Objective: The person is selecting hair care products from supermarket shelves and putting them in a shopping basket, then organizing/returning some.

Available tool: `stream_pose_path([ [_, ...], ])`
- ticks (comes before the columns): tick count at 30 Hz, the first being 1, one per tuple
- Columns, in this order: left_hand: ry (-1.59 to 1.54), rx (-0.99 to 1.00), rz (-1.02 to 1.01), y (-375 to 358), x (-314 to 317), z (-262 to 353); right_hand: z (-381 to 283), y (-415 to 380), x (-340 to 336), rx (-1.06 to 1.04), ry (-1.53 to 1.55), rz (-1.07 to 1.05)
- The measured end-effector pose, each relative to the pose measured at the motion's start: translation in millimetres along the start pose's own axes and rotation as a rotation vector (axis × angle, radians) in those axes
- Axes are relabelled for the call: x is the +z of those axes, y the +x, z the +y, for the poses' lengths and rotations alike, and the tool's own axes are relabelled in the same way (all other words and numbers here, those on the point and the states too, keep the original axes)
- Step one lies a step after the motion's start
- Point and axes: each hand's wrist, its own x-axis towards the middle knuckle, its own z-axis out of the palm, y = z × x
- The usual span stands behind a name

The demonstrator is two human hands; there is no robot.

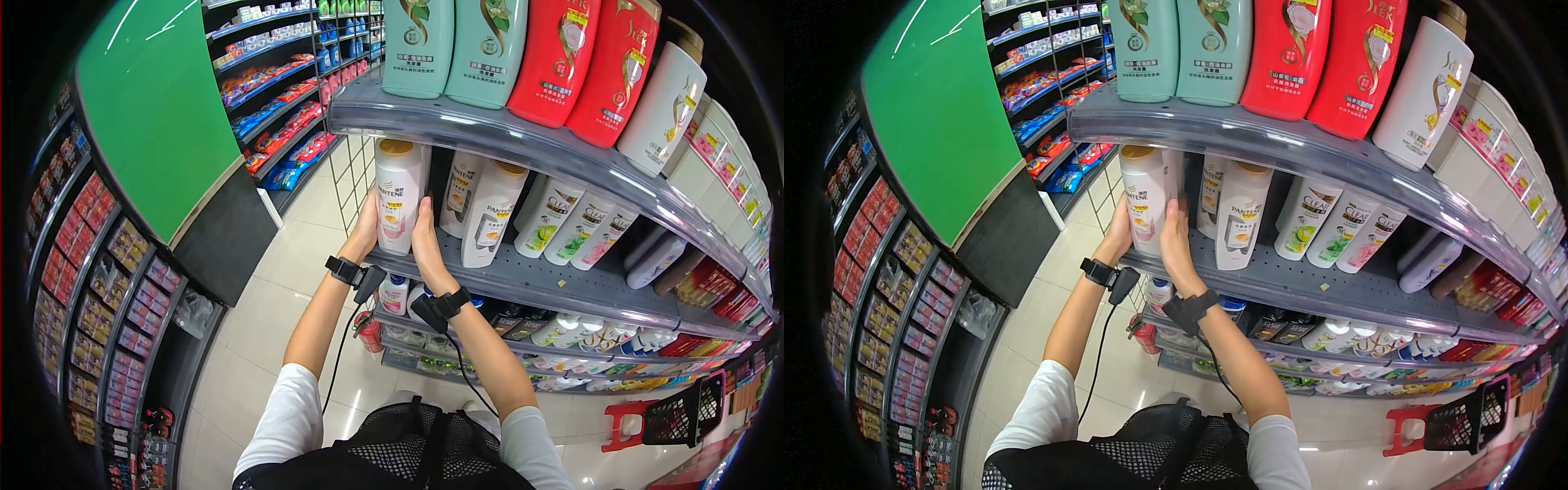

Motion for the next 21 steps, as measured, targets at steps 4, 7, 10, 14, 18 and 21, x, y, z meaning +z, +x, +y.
stream_pose_path([
  [4, 0.005, 0.041, 0.031, -1.9, 3.8, -0.2, -2.4, 0.6, 0.1, 0.107, 0.148, -0.003],
  [7, 0.0, 0.035, 0.006, -1.8, 3.2, 0.4, -3.6, 1.2, 0.7, 0.17, 0.229, 0.0],
  [10, 0.033, 0.052, 0.015, -5.4, 7.0, 2.4, -7.4, 3.2, 2.3, 0.173, 0.241, 0.004],
  [14, 0.112, 0.027, 0.019, -2.4, 2.0, 3.8, -14.9, 8.8, 2.8, 0.224, 0.279, 0.113],
  [18, 0.037, 0.014, 0.041, -6.2, 8.6, 6.4, -19.5, 13.5, 8.9, 0.105, 0.284, 0.106],
  [21, 0.053, 0.023, 0.039, -5.6, 8.0, 5.8, -34.0, 5.9, 14.4, 0.079, 0.314, 0.115],
])
